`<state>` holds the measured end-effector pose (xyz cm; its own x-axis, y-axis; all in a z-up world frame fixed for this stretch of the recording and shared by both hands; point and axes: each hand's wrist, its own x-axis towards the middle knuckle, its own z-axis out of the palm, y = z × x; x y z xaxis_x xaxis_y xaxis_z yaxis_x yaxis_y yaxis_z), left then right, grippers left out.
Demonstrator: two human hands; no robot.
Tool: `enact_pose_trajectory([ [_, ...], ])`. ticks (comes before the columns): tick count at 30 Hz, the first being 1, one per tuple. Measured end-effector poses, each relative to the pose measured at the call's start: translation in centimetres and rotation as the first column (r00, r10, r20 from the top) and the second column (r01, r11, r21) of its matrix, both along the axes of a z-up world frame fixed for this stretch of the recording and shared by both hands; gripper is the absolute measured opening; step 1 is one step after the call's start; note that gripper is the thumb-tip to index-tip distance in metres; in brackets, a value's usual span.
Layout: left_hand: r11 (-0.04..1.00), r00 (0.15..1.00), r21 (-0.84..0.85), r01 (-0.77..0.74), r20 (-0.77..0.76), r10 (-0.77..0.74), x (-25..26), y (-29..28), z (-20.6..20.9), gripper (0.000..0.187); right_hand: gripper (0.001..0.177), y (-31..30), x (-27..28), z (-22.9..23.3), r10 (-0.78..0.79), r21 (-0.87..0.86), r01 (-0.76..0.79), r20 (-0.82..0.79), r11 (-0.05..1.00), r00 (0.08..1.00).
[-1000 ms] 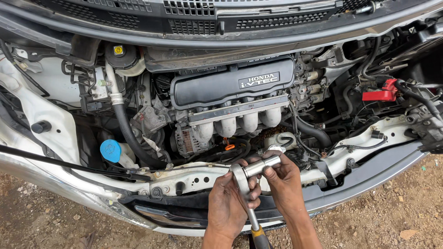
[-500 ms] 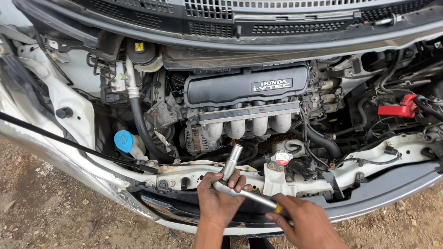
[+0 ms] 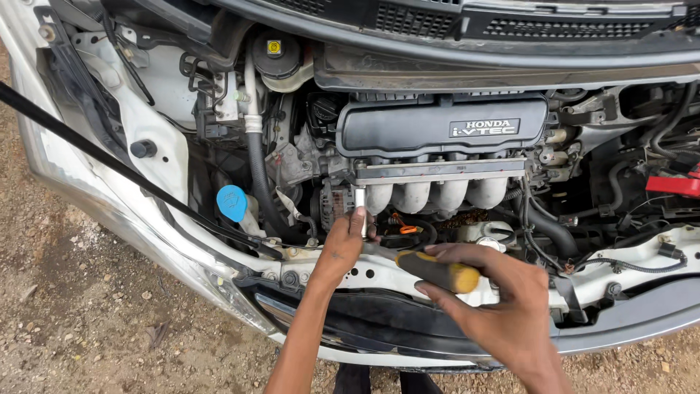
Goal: The person uses a ratchet wrench to loosen and remove bolts from the intake manifold of a Honda i-VTEC engine. They then use their hands to disconnect a wiring harness and a vacuum hose from the engine assembly.
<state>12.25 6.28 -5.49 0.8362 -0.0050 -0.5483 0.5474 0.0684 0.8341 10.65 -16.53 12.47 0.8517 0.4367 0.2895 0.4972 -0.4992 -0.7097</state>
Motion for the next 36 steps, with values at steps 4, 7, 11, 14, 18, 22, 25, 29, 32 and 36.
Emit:
enact_pose_trajectory([
  [4, 0.976, 0.983, 0.124, 0.178, -0.055, -0.173, 0.9, 0.5, 0.1, 0.028, 0.041, 4.8, -2.6, -1.7, -0.033, 0.303, 0.045, -0.044, 0.952, 0.998],
  [7, 0.973, 0.978, 0.102, 0.207, -0.026, -0.205, 1.6, 1.5, -1.2, 0.033, 0.028, 7.3, -3.5, -2.2, -0.039, 0.235, 0.022, 0.066, 0.972, 0.997],
  [11, 0.979, 0.993, 0.164, 0.117, 0.001, -0.119, 0.9, 1.0, -2.6, 0.045, 0.031, 8.1, -5.0, -3.2, -0.187, 0.192, 0.203, -0.098, 0.96, 0.977],
  [14, 0.998, 0.998, 0.051, -0.023, 0.056, 0.02, 0.1, 0.3, -3.7, 0.036, 0.033, 8.2, -4.1, -6.6, -0.239, 0.032, 0.256, -0.263, 0.966, 0.935],
  [18, 0.954, 0.992, 0.299, 0.012, 0.116, -0.049, -0.1, 0.0, -4.9, 0.047, 0.017, 10.3, -2.2, -10.2, -0.25, 0.089, 0.288, -0.299, 0.954, 0.921],
  [22, 0.989, 1.0, 0.146, -0.008, -0.027, 0.012, -0.4, 0.8, -3.4, 0.046, 0.031, 9.0, -1.7, -14.9, -0.135, 0.245, 0.33, -0.579, 0.912, 0.804],
  [25, 0.995, 0.991, 0.097, -0.02, -0.127, 0.032, -0.4, 0.5, 0.5, 0.044, 0.024, 9.0, -1.9, -14.7, -0.178, 0.293, 0.398, -0.565, 0.87, 0.806],
  [29, 0.922, 0.992, 0.377, -0.086, -0.049, 0.113, -1.0, -0.7, 2.0, 0.044, 0.041, 10.1, -1.7, -11.3, -0.178, 0.11, 0.233, -0.371, 0.966, 0.912],
  [32, 0.901, 0.995, 0.43, -0.056, -0.054, 0.088, -0.5, -0.5, 1.0, 0.036, 0.032, 10.6, -2.2, -13.4, -0.163, 0.211, 0.257, -0.381, 0.943, 0.91],
  [36, 0.913, 0.987, 0.385, 0.136, -0.133, -0.091, 0.0, 0.1, -0.1, 0.047, 0.05, 9.4, -3.3, -12.8, -0.138, 0.316, 0.508, -0.729, 0.801, 0.671],
])
